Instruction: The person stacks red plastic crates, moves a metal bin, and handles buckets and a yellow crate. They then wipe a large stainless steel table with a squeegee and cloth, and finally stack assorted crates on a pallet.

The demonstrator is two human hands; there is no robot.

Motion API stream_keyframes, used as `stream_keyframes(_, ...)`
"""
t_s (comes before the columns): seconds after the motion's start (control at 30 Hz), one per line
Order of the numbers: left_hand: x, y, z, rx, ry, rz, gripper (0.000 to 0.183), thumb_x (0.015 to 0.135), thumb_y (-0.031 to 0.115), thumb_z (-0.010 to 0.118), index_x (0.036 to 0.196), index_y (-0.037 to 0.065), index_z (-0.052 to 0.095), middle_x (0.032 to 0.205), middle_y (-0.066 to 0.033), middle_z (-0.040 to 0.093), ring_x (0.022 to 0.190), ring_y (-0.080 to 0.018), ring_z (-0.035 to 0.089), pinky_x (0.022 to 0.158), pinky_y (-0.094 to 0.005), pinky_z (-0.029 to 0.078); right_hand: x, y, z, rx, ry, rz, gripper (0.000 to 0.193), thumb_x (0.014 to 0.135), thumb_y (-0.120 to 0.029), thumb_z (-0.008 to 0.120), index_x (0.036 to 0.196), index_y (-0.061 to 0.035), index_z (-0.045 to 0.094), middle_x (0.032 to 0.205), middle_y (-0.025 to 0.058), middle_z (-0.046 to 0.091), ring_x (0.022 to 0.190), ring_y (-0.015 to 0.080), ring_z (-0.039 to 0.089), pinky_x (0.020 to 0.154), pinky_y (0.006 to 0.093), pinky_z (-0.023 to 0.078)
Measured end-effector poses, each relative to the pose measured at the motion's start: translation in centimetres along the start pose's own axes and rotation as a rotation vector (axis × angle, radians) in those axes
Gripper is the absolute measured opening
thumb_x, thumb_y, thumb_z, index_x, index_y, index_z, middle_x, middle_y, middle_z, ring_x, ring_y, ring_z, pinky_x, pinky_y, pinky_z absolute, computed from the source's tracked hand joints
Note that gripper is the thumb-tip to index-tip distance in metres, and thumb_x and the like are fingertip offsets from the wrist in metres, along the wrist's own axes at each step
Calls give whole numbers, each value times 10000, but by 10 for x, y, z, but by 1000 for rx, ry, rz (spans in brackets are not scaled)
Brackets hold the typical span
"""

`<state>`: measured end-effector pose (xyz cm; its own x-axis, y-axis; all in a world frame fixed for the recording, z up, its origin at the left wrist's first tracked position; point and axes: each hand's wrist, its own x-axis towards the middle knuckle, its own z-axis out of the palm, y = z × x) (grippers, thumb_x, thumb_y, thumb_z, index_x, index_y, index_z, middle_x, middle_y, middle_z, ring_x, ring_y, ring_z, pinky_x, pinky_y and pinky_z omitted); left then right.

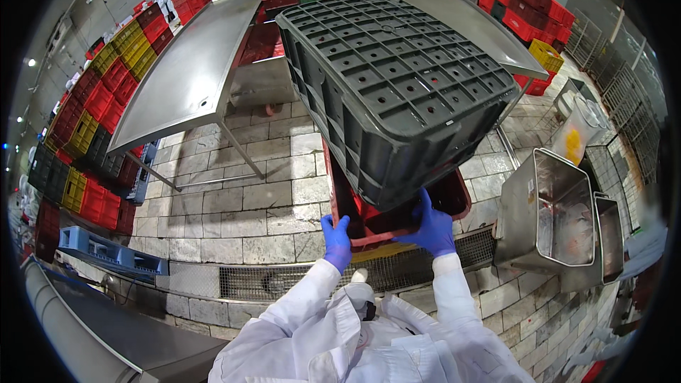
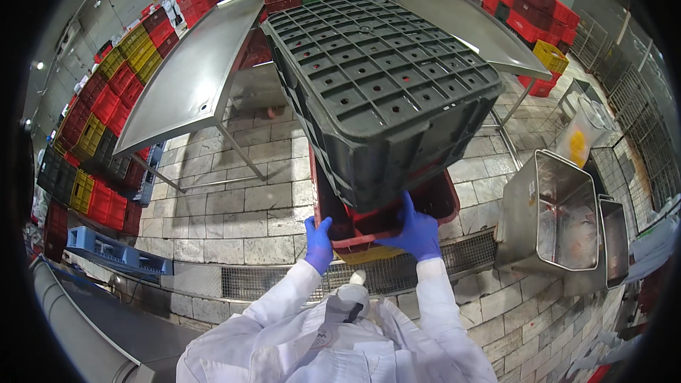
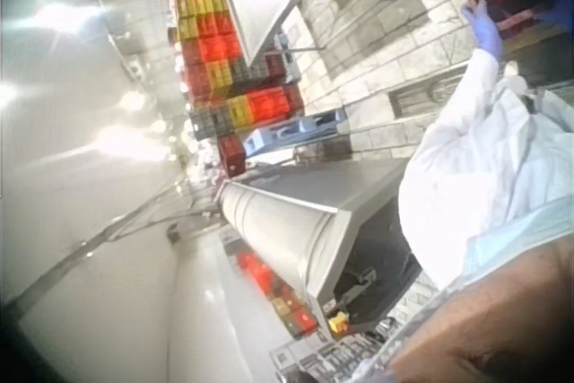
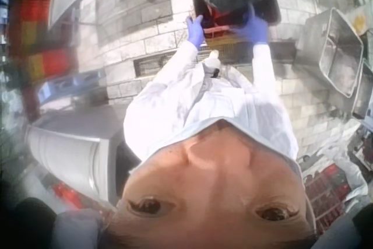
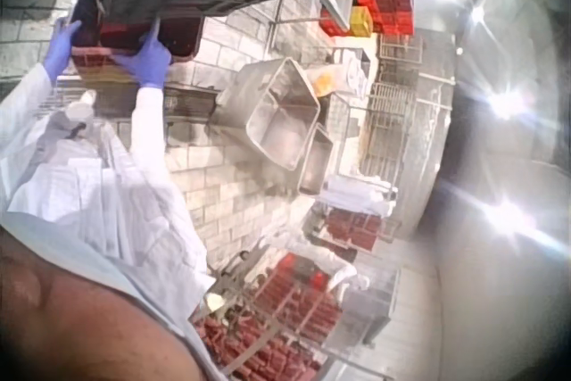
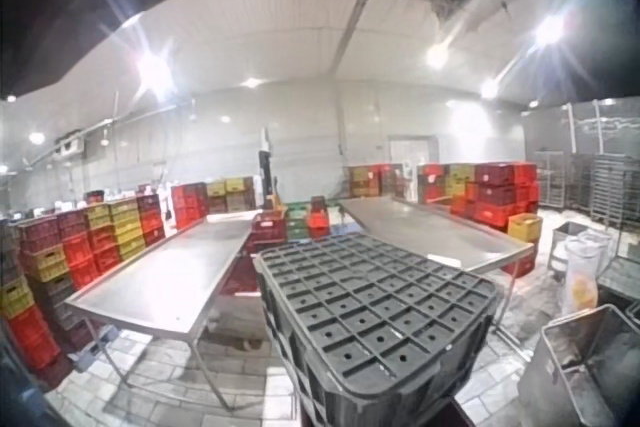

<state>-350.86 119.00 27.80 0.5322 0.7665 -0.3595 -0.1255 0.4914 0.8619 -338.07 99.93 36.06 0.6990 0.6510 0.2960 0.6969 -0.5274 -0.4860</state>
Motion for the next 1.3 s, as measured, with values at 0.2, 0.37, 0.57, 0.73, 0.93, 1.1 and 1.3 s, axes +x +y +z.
stream_keyframes(0.2,97,31,82,49,69,34,430,804,141,630,1135,59,369,1015,-111,499,921,-191,458,819,-324,394,117,51,12,1,2,-32,1168,460,-512,833,1377,-35,290,814,74,633,705,265,642,664,378,519)
stream_keyframes(0.37,233,36,143,-3,53,36,423,792,140,642,1117,61,382,986,-104,509,866,-184,462,774,-325,408,248,91,25,62,-39,-19,1116,475,-464,838,1379,-83,306,872,94,628,760,278,641,719,372,517)
stream_keyframes(0.57,397,59,245,1,52,51,457,781,142,645,1138,87,365,1009,-102,485,913,-219,461,780,-423,431,426,150,46,41,-50,-36,1133,468,-475,841,1384,-91,295,882,87,614,783,276,635,744,370,511)
stream_keyframes(0.73,532,80,310,-6,110,116,406,774,137,650,1082,86,390,926,-69,482,853,-175,448,741,-358,417,568,193,72,22,-54,-65,1164,458,-509,838,1390,-96,275,863,80,609,767,273,633,727,376,512)
stream_keyframes(0.93,668,110,390,28,139,162,426,771,158,665,1099,63,410,937,-98,519,842,-190,477,713,-362,424,724,246,108,-6,-41,-84,1167,456,-554,824,1378,-95,275,845,63,610,754,259,633,700,371,510)
stream_keyframes(1.1,768,145,453,9,180,142,368,768,143,658,1032,46,420,911,-101,518,844,-194,457,775,-344,396,845,275,127,-16,-38,-77,1171,441,-567,821,1380,-123,280,860,70,614,773,264,635,705,369,510)
stream_keyframes(1.3,890,184,523,61,203,173,356,773,161,669,1024,45,445,912,-83,521,846,-183,463,757,-348,405,994,318,152,96,33,-180,1089,433,-555,827,1331,-135,376,943,84,630,822,274,639,752,376,512)
